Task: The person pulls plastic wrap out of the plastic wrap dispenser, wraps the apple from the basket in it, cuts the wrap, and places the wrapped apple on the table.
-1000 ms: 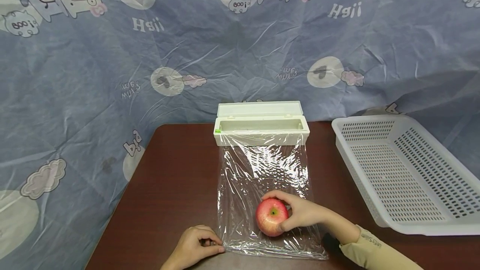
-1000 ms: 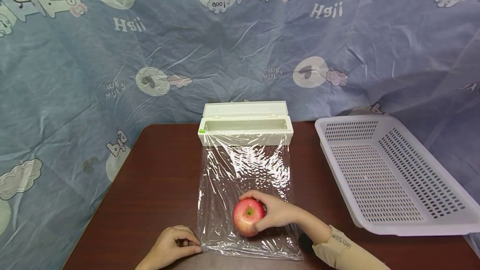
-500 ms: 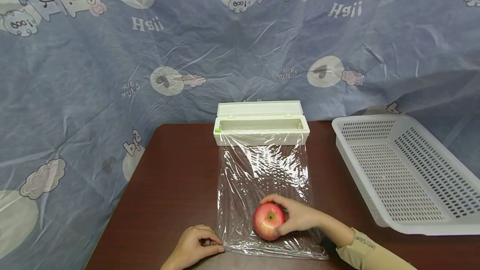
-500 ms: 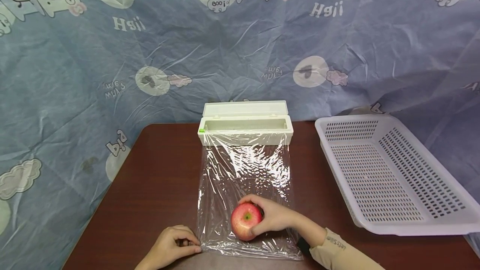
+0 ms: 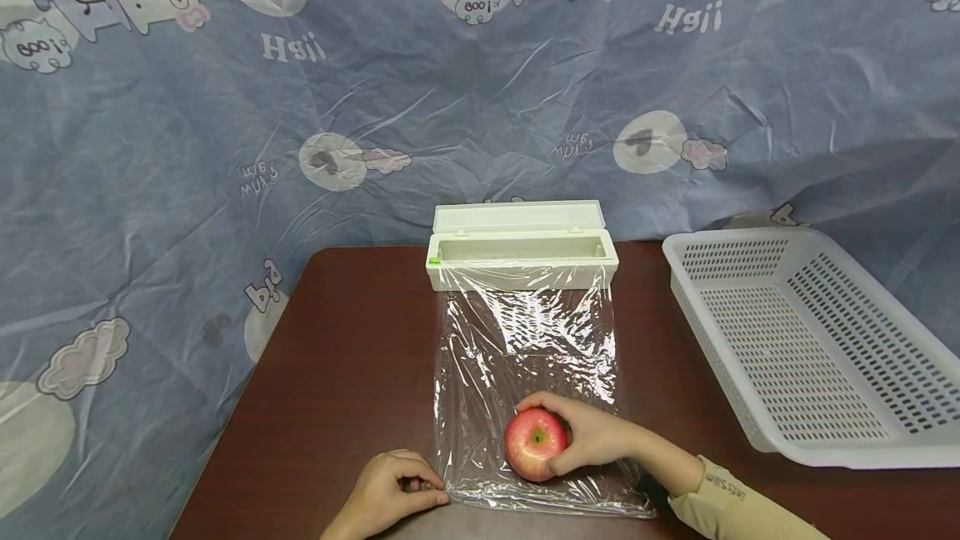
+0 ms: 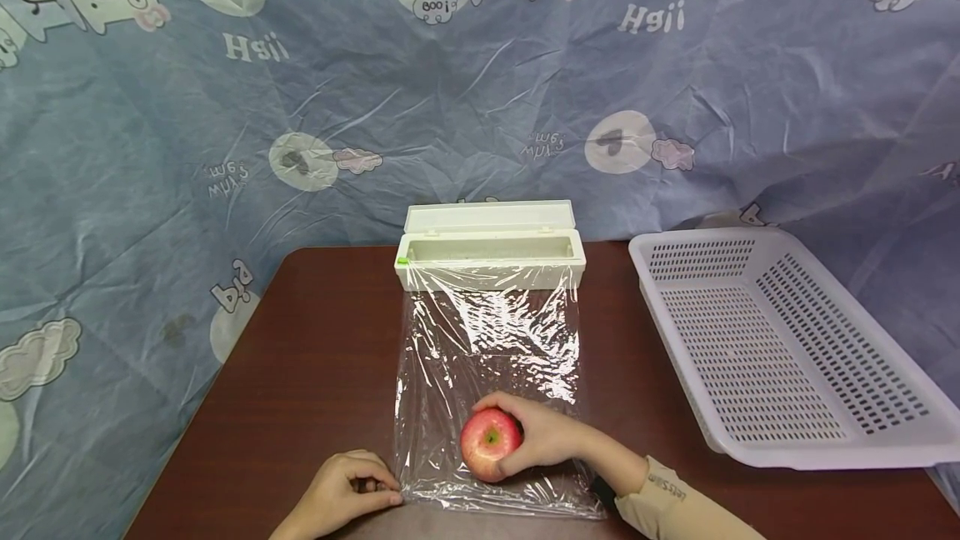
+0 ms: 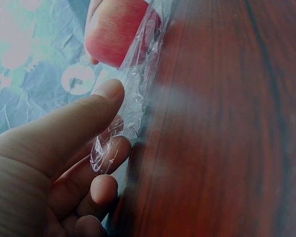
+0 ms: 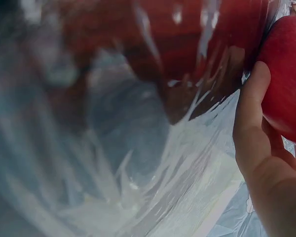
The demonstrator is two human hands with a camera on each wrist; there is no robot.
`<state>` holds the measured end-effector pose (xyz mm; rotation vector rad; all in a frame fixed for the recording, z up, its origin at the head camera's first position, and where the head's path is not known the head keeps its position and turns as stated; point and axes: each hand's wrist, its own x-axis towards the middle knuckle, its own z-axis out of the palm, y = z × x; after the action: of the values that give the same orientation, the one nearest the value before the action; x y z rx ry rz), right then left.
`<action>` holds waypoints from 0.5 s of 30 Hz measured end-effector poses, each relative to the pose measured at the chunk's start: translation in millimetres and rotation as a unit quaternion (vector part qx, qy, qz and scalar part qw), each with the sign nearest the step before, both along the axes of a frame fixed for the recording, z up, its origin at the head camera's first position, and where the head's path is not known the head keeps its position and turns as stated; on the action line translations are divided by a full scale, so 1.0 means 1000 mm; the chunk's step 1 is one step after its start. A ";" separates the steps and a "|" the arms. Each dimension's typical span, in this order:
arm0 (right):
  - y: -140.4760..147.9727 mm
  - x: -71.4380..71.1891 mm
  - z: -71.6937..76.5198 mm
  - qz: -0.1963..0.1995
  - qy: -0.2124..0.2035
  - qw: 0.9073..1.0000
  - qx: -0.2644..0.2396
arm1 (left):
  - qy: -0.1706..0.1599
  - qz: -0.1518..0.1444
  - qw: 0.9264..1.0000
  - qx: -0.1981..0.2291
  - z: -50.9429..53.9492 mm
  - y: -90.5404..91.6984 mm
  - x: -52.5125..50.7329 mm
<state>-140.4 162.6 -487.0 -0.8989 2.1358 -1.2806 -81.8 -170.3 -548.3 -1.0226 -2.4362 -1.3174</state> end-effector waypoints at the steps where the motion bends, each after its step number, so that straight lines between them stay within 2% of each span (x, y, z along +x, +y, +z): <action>1: 0.000 0.000 0.000 0.000 0.000 1.000 0.001 | 0.000 -0.001 1.000 0.001 0.000 0.000 0.000; 6: 0.003 0.001 -0.001 0.002 0.014 1.000 0.010 | 0.010 -0.002 1.000 0.001 0.000 0.000 -0.001; 11: 0.009 0.005 0.000 0.016 0.006 1.000 -0.006 | 0.016 -0.002 1.000 0.001 -0.003 0.000 -0.002; 15: 0.017 0.011 0.001 0.014 0.026 1.000 -0.005 | 0.015 -0.003 1.000 0.007 -0.001 0.001 -0.002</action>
<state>-129.2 179.3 -486.0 -0.9731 2.1500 -1.2668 -83.3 -169.5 -549.5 -1.0392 -2.4009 -1.3082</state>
